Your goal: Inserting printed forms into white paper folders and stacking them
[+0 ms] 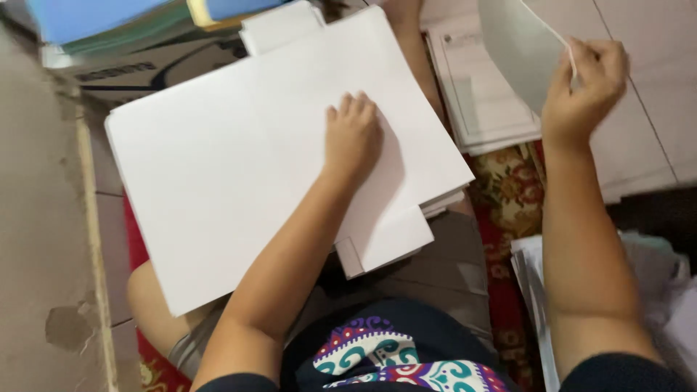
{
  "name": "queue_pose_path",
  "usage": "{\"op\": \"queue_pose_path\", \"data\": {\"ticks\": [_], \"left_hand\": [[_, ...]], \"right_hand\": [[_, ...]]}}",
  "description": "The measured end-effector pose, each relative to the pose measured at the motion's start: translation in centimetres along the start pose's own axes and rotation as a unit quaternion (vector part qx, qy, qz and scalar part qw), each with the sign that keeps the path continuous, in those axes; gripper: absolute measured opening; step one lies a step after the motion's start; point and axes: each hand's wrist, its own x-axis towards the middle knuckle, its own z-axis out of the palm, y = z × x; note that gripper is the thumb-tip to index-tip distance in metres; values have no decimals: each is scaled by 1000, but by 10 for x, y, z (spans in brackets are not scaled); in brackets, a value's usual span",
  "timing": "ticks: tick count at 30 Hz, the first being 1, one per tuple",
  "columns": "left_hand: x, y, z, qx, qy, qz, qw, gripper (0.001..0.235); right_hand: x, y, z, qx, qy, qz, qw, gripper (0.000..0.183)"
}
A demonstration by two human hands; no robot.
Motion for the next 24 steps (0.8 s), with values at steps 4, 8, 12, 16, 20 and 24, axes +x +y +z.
{"op": "queue_pose_path", "data": {"ticks": [4,8,12,16,20,24], "left_hand": [[11,14,-73,-469,-126,-233,843,72],[-10,-26,-60,-706,-11,-288,647,68],[-47,-70,-55,-591,46,-283,753,42],[-54,-76,-107,-664,75,-219,711,45],[-53,-77,-166,-717,36,-163,677,39],[-49,-89,-187,-616,-7,-155,773,49]], "right_hand": [[3,-130,-10,88,-30,-70,993,4],[-43,-213,-1,117,-189,-107,969,27],[-32,-230,-8,269,-325,-88,903,78],[20,-220,-21,161,-334,96,924,80],[36,-193,-14,148,-417,479,759,87],[36,-191,-11,295,-364,507,723,71]]}}
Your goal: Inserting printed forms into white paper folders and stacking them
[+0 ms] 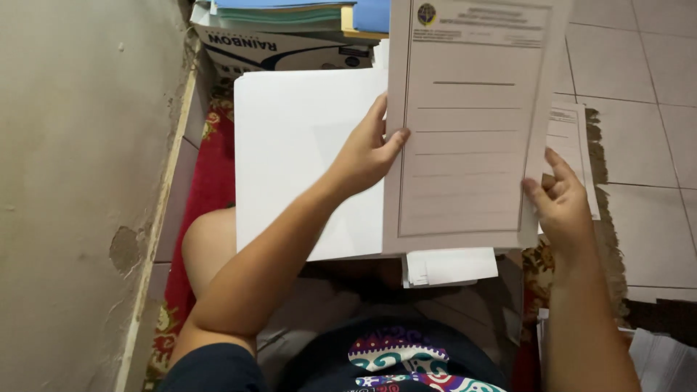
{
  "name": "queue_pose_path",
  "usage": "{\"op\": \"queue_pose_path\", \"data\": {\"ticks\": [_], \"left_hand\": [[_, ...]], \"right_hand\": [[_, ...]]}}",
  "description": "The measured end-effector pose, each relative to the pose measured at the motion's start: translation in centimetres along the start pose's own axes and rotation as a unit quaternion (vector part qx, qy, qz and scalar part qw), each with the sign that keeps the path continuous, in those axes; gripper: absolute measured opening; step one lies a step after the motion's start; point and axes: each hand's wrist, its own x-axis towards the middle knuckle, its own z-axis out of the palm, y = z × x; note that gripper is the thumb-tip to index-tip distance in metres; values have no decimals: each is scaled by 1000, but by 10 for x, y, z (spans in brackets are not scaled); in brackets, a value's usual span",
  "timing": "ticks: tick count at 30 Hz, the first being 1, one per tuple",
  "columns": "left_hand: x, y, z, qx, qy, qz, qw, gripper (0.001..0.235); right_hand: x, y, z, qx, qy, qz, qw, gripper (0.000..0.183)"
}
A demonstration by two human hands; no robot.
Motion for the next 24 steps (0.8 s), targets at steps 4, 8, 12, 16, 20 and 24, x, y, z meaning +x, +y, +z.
{"op": "queue_pose_path", "data": {"ticks": [4,8,12,16,20,24], "left_hand": [[8,-59,-32,325,12,-70,943,75],[5,-105,-49,591,9,20,806,60],[4,-118,-48,586,-39,11,809,60],[2,-95,-49,557,-65,-25,828,69],[-1,-86,-52,531,-81,-28,843,76],[-1,-83,-54,518,-86,-30,851,78]], "right_hand": [[4,-17,15,-58,3,31,998,63],[26,3,20,-156,-42,73,984,62],[36,17,16,-152,-49,71,985,63],[38,14,16,-105,-65,76,989,64],[27,0,22,-104,-57,97,988,62],[14,-15,28,-109,-40,112,987,62]]}}
